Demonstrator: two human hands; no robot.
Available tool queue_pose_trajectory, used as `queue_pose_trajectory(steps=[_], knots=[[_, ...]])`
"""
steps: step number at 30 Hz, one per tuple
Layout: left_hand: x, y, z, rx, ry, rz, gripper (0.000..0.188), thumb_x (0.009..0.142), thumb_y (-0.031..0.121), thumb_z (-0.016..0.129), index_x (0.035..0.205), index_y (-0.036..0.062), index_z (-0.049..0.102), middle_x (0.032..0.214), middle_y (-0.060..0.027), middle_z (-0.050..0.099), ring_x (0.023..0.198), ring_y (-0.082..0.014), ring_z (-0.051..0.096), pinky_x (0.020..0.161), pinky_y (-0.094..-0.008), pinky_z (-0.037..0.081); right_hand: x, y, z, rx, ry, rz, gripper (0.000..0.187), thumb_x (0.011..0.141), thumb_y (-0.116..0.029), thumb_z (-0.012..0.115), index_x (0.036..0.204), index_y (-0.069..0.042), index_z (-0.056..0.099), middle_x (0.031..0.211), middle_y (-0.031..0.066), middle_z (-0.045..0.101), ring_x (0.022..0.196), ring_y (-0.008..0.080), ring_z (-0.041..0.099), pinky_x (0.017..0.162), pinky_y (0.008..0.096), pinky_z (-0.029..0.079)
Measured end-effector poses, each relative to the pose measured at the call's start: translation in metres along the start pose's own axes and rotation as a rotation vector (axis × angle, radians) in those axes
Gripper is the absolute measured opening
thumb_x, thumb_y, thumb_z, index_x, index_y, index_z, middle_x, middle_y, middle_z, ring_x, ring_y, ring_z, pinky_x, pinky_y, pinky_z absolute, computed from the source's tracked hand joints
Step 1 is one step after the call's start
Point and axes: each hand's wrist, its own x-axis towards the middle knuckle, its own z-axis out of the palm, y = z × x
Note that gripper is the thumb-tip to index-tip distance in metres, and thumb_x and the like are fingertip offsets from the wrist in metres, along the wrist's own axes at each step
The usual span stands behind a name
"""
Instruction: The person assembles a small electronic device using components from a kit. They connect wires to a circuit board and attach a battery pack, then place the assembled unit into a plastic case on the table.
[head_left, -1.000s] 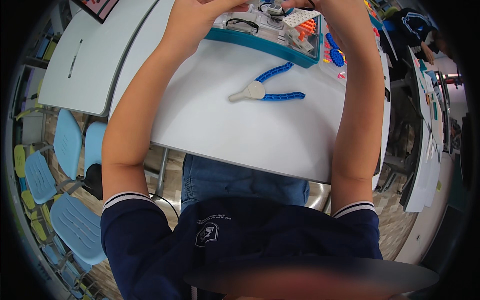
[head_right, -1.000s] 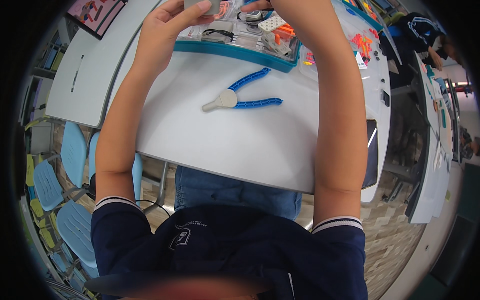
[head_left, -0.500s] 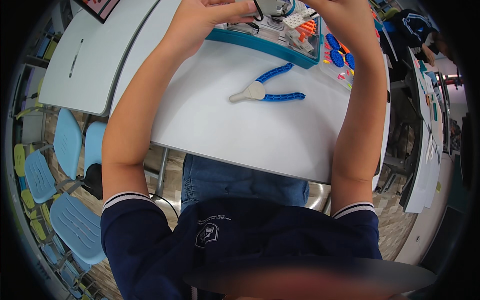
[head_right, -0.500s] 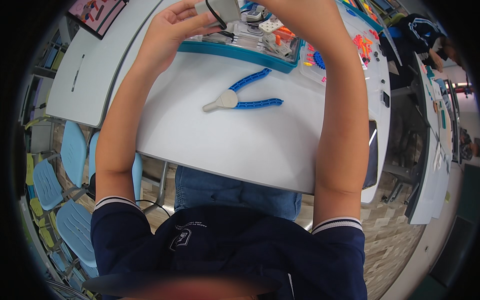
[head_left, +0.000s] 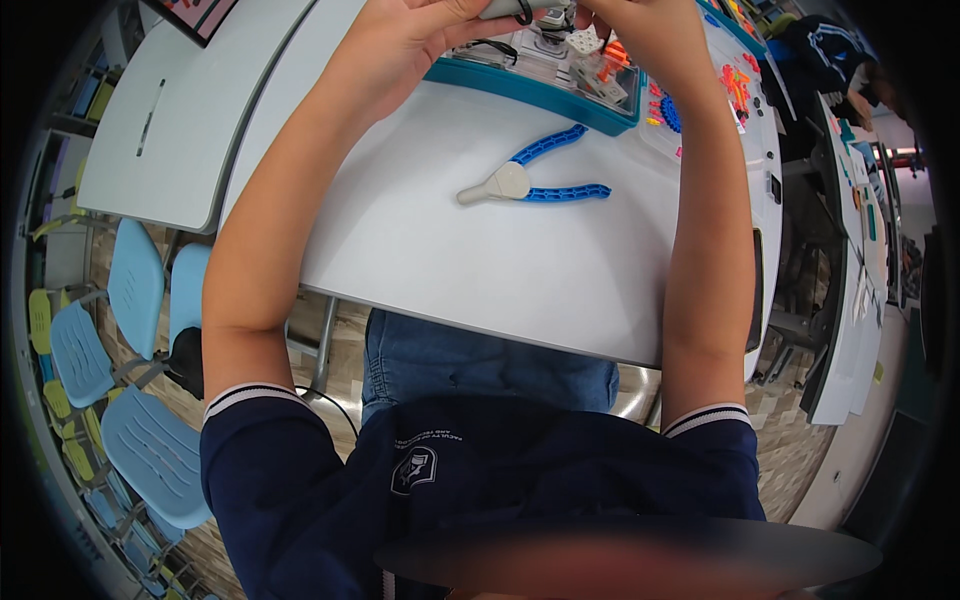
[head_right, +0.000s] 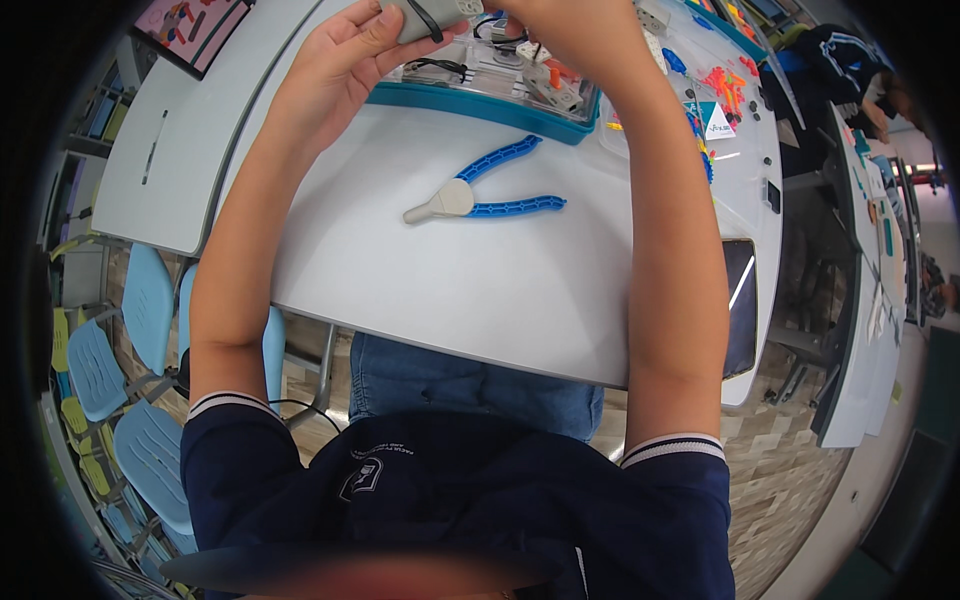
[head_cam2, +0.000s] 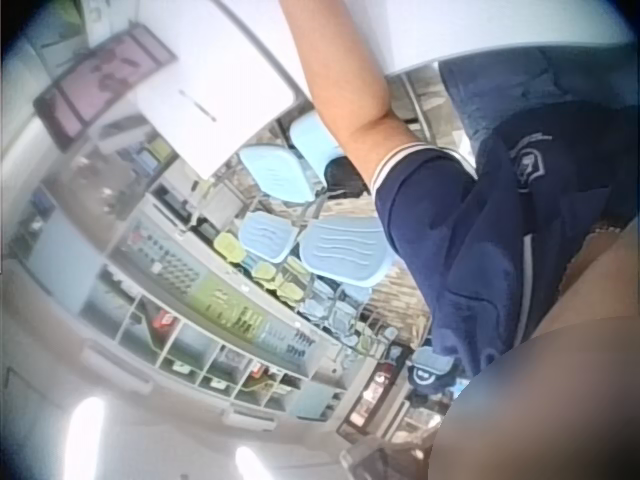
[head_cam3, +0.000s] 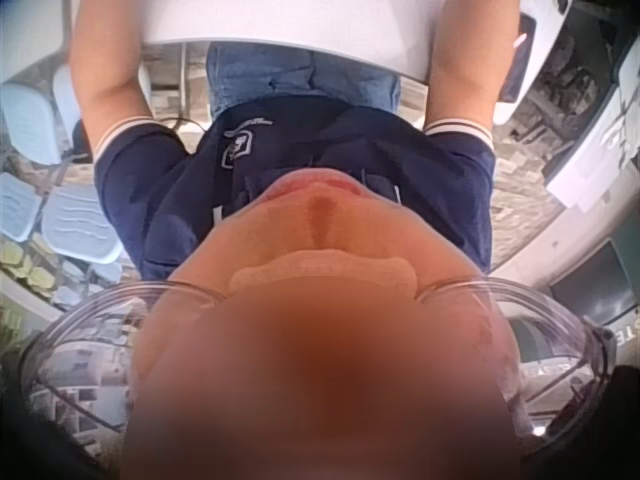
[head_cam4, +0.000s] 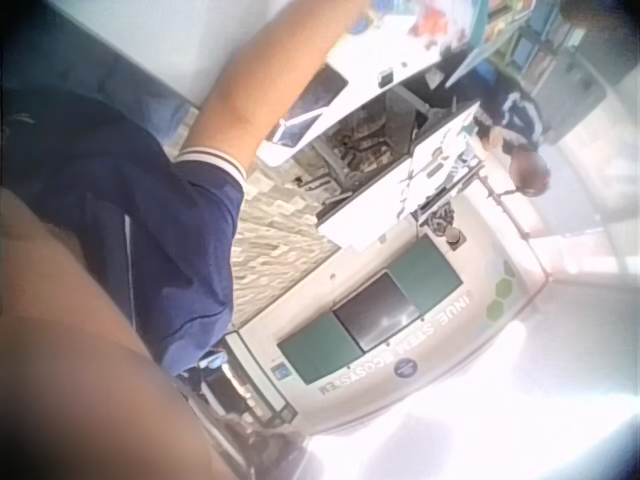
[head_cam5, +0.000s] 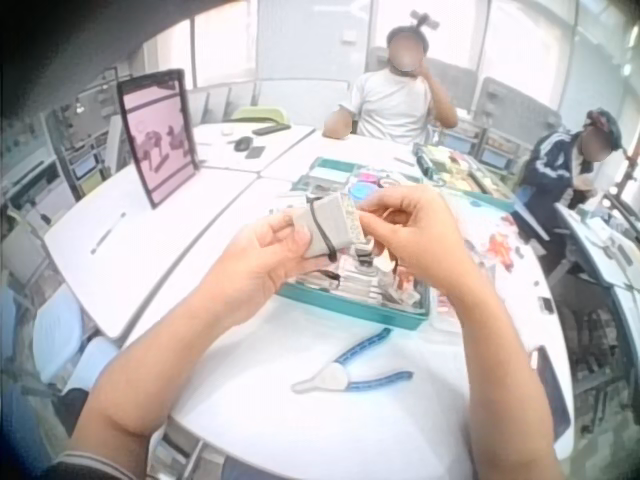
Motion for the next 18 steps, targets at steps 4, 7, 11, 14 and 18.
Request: queue_pose_trajectory(steps=[4, 7, 11, 14, 18], knots=[[0.000, -0.001, -0.005, 0.034, 0.069, -0.025, 0.047, 0.102, 0.023, 0.065, 0.138, -0.0041, 0.053, 0.130, -0.0137, 0.066, 0.119, -0.0222, 0.065, 0.104, -0.0359, 0.051, -0.002, 0.000, 0.011, -0.086, -0.047, -0.022, 0.016, 0.094, -0.007, 0.068, 0.101, 0.005, 0.077, 0.070, 0.0056, 0.068, 0.060, 0.0089, 0.058, 0.056, 0.0275, 0.046], [-0.001, -0.001, -0.005, 0.098, 0.084, -0.022, 0.050, 0.101, 0.024, 0.068, 0.138, -0.0041, 0.053, 0.130, -0.0138, 0.067, 0.119, -0.0222, 0.064, 0.104, -0.0353, 0.050, -0.003, 0.001, 0.012, -0.106, -0.030, -0.023, 0.015, 0.093, -0.005, 0.068, 0.100, 0.005, 0.076, 0.071, 0.0060, 0.069, 0.061, 0.0096, 0.058, 0.056, 0.0274, 0.047], [-0.001, 0.005, -0.003, 0.153, 0.048, -0.057, 0.051, 0.099, 0.024, 0.070, 0.138, -0.0036, 0.055, 0.129, -0.0136, 0.067, 0.118, -0.0212, 0.064, 0.103, -0.0341, 0.050, -0.003, -0.004, 0.009, -0.102, 0.076, -0.004, 0.011, 0.093, -0.004, 0.069, 0.095, 0.006, 0.074, 0.072, 0.0058, 0.069, 0.063, 0.0092, 0.058, 0.058, 0.0271, 0.047], [0.000, 0.010, -0.002, 0.323, 0.062, -0.028, 0.046, 0.099, 0.022, 0.069, 0.136, -0.0024, 0.058, 0.128, -0.0135, 0.068, 0.115, -0.0201, 0.064, 0.102, -0.0338, 0.050, -0.005, -0.015, 0.000, -0.103, 0.152, 0.013, 0.009, 0.092, -0.003, 0.070, 0.091, 0.005, 0.071, 0.072, 0.0057, 0.068, 0.064, 0.0097, 0.059, 0.060, 0.0270, 0.046], [0.000, 0.010, 0.001, 0.497, 0.150, 0.143, 0.038, 0.101, 0.017, 0.066, 0.134, -0.0023, 0.061, 0.124, -0.0130, 0.068, 0.111, -0.0180, 0.065, 0.100, -0.0339, 0.051, -0.009, -0.032, -0.017, -0.296, 0.216, -0.050, 0.012, 0.090, -0.005, 0.074, 0.087, 0.005, 0.069, 0.071, 0.0064, 0.066, 0.066, 0.0113, 0.058, 0.060, 0.0280, 0.045]])
